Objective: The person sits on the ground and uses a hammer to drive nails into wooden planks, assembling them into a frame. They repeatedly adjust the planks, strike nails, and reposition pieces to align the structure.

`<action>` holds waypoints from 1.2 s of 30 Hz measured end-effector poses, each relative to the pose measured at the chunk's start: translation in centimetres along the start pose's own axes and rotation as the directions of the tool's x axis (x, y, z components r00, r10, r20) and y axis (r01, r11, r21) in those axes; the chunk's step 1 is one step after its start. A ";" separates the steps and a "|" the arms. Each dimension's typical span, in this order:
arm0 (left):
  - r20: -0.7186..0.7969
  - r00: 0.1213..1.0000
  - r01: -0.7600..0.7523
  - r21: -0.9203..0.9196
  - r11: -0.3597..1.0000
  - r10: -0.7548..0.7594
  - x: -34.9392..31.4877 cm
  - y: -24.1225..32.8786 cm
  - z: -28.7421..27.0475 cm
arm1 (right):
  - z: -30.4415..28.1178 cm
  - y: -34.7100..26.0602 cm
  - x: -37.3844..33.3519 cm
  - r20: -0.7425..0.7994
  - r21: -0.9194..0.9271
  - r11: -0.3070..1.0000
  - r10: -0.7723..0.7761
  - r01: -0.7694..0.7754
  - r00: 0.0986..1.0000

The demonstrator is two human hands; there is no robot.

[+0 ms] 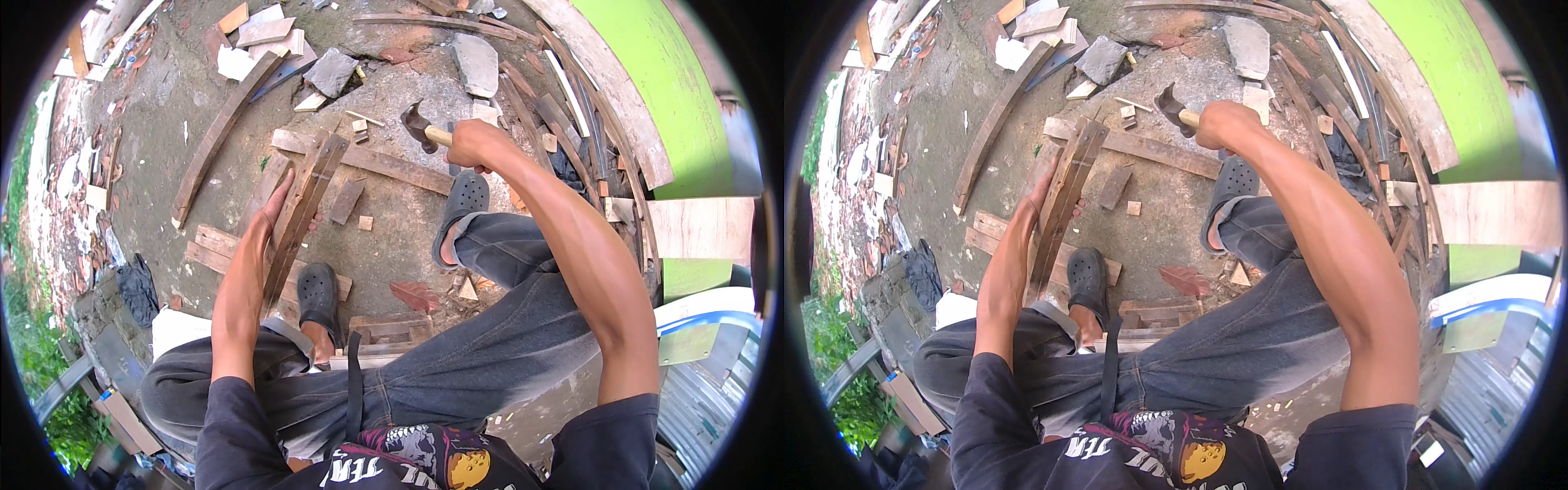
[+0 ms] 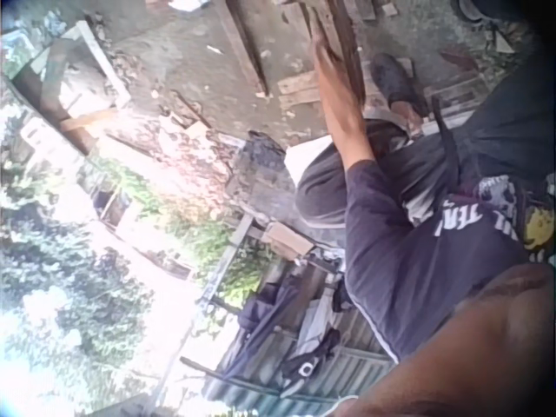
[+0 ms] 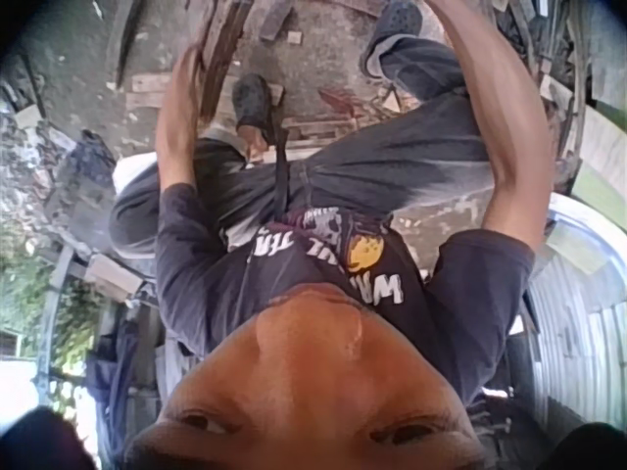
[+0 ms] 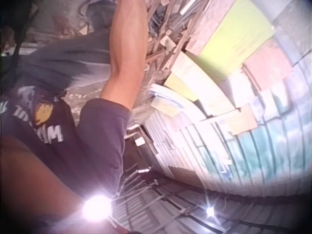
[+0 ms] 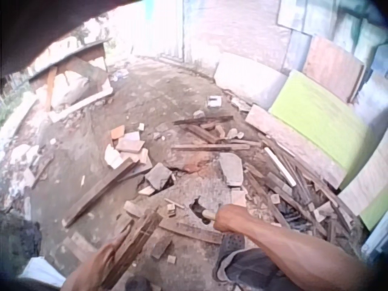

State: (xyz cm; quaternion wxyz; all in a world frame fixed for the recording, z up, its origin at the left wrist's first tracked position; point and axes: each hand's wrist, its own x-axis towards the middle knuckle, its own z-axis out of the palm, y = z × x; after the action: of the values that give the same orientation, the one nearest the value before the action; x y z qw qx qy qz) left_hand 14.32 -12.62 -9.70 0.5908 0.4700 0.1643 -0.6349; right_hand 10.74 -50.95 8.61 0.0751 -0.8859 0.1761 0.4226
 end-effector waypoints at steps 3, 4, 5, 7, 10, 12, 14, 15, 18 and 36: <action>-0.063 0.988 -0.138 0.063 0.988 0.142 -0.2 -1.0 -1.6 | -0.1 -0.4 -0.1 -0.010 0.006 1.000 -0.007 0.007 1.000; -0.138 0.982 -0.098 0.228 0.969 0.132 -0.1 -1.4 -1.9 | -0.2 -0.6 -0.1 -0.014 0.006 1.000 -0.016 0.016 1.000; -0.212 0.968 -0.043 0.382 0.923 0.133 0.1 -1.6 -2.3 | -0.1 -0.7 0.0 -0.014 0.004 1.000 -0.019 0.019 1.000; -0.336 0.933 0.131 0.650 0.748 0.129 0.7 -1.0 -1.5 | 0.3 -0.4 0.6 -0.008 0.001 1.000 -0.012 0.012 1.000; -0.288 0.862 0.032 0.852 0.523 0.417 2.2 -2.3 -0.1 | 0.9 -0.2 1.0 -0.021 0.031 0.999 0.014 -0.013 1.000; -0.328 0.674 0.078 0.923 0.377 0.662 3.9 -4.6 -0.1 | 1.5 -0.8 1.6 -0.009 0.069 0.997 0.024 -0.023 1.000; -0.406 0.644 0.142 0.897 0.419 0.649 4.8 -5.5 0.0 | 2.6 -1.6 2.4 -0.002 0.107 0.994 0.023 -0.022 1.000; -0.407 0.610 0.164 0.904 0.395 0.680 5.1 -6.1 0.4 | 3.5 -1.9 2.8 0.001 0.129 0.991 0.022 -0.022 1.000; -0.426 0.630 0.214 0.899 0.383 0.649 5.4 -5.4 2.3 | 7.4 -1.4 5.7 0.009 0.255 0.967 0.025 -0.027 1.000; -0.383 0.534 0.332 0.915 0.229 0.754 7.4 -5.6 2.2 | 15.0 -5.5 15.0 -0.280 0.733 0.657 0.058 0.174 0.958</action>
State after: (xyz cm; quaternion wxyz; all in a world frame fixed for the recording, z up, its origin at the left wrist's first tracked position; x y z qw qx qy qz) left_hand 9.39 -17.30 -16.33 0.1266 0.9692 -0.0843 -0.1938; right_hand 10.71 -45.32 -12.61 0.4220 -0.8308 0.3149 0.1801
